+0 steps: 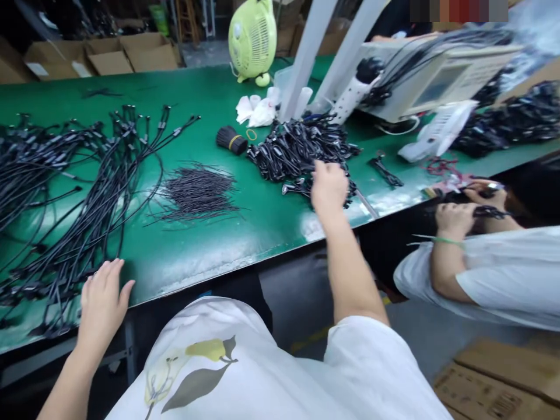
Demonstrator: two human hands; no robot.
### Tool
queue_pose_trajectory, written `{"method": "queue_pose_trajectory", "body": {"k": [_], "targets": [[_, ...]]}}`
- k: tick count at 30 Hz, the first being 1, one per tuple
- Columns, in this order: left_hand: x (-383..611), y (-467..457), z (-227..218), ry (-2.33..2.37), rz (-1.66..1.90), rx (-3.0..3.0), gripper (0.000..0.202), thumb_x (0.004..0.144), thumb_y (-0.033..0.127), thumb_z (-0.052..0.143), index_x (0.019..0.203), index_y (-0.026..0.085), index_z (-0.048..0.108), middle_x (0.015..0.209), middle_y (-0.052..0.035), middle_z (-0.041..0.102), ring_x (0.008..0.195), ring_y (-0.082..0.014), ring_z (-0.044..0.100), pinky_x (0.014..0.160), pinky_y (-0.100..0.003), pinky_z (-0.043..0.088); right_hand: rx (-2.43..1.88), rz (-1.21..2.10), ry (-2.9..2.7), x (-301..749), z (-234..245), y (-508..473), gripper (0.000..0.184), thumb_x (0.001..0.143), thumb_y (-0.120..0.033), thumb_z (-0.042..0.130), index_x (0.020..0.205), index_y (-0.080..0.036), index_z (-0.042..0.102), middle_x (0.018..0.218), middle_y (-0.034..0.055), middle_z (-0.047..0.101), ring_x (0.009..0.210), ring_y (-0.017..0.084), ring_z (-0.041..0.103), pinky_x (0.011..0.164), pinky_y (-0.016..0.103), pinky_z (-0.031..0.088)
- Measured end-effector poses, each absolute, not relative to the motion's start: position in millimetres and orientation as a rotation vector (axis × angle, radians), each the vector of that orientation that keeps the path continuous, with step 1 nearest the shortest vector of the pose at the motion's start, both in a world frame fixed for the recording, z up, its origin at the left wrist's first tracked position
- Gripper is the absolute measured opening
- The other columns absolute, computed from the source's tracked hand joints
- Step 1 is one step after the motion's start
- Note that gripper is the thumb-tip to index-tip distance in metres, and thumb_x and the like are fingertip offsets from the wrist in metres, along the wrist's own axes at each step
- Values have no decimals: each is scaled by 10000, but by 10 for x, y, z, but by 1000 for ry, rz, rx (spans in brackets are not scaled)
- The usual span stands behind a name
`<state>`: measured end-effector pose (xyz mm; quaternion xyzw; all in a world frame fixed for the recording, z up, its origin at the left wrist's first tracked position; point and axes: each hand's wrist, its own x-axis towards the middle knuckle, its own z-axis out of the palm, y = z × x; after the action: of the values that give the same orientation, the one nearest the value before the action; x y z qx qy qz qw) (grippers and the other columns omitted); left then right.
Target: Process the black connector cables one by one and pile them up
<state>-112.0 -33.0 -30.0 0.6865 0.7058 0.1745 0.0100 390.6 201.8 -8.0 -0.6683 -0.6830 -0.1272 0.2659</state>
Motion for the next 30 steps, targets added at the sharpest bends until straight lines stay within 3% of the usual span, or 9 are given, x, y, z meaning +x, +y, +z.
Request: {"method": "queue_pose_trajectory", "body": {"k": [2,5,9,11,14,19,24,27,30], "targets": [[-1196,-369,-323,2211,521,2144,467,950,243,362,1407,166,419,1403,-182,500,1366,-345,404,1091,-561,340,-1797,-368,-1789,4260,-183,2193,509,990,-453,346,1043,-88,696,847,182,621,698,159,569,620,343,327],[-1351,-371,-276,2292,560,2041,456,944,209,346,1384,168,459,1409,-165,504,1347,-319,435,1074,-525,390,-1643,-307,-1859,4435,-364,2236,548,945,-553,341,1008,-171,729,715,145,597,641,231,568,569,382,330],[-1625,-345,-30,2266,560,1876,387,957,313,411,1294,172,540,1312,-126,600,1222,-264,555,1047,-439,444,-1637,-344,-1938,4354,-392,2137,518,924,-516,384,1324,-261,591,931,207,633,941,464,586,576,516,402],[-1703,-249,97,2312,599,1859,374,967,341,415,1283,185,545,1266,-99,631,1176,-237,577,1028,-400,457,-1651,-267,-1991,4142,-299,2097,534,937,-496,341,1383,-271,531,1005,216,629,1059,487,549,627,567,433],[-1740,73,149,2423,433,2007,386,943,321,488,1287,153,539,1287,-137,599,1193,-277,536,1023,-425,433,-1514,-57,-2189,3509,-96,2038,462,959,-455,309,1281,-298,602,1015,165,645,1084,421,569,749,552,485],[-1711,633,18,2284,32,2191,192,885,134,510,1042,132,621,1164,-176,607,1086,-305,538,885,-429,457,-1031,310,-2509,1994,127,1832,280,956,-304,427,1006,-215,688,1056,116,666,985,266,639,883,426,530],[-1706,541,263,2065,219,2299,163,927,150,412,964,152,571,972,-120,612,929,-250,555,820,-382,462,-668,312,-2732,567,211,1618,414,908,-234,551,1319,-184,534,1340,129,521,1167,250,555,917,370,519],[-1839,281,469,1886,455,2215,169,955,221,373,977,185,537,930,-74,610,916,-226,567,854,-370,459,-737,224,-2876,-5,360,1840,305,877,-222,614,1177,-173,635,1175,106,608,999,200,606,813,285,503],[-2139,75,505,1985,484,1961,204,948,314,397,1034,204,545,976,-76,645,954,-243,602,847,-377,472,-960,161,-2813,-189,724,2308,248,947,-132,447,1027,-107,681,1002,97,632,914,145,576,824,261,445]]}}
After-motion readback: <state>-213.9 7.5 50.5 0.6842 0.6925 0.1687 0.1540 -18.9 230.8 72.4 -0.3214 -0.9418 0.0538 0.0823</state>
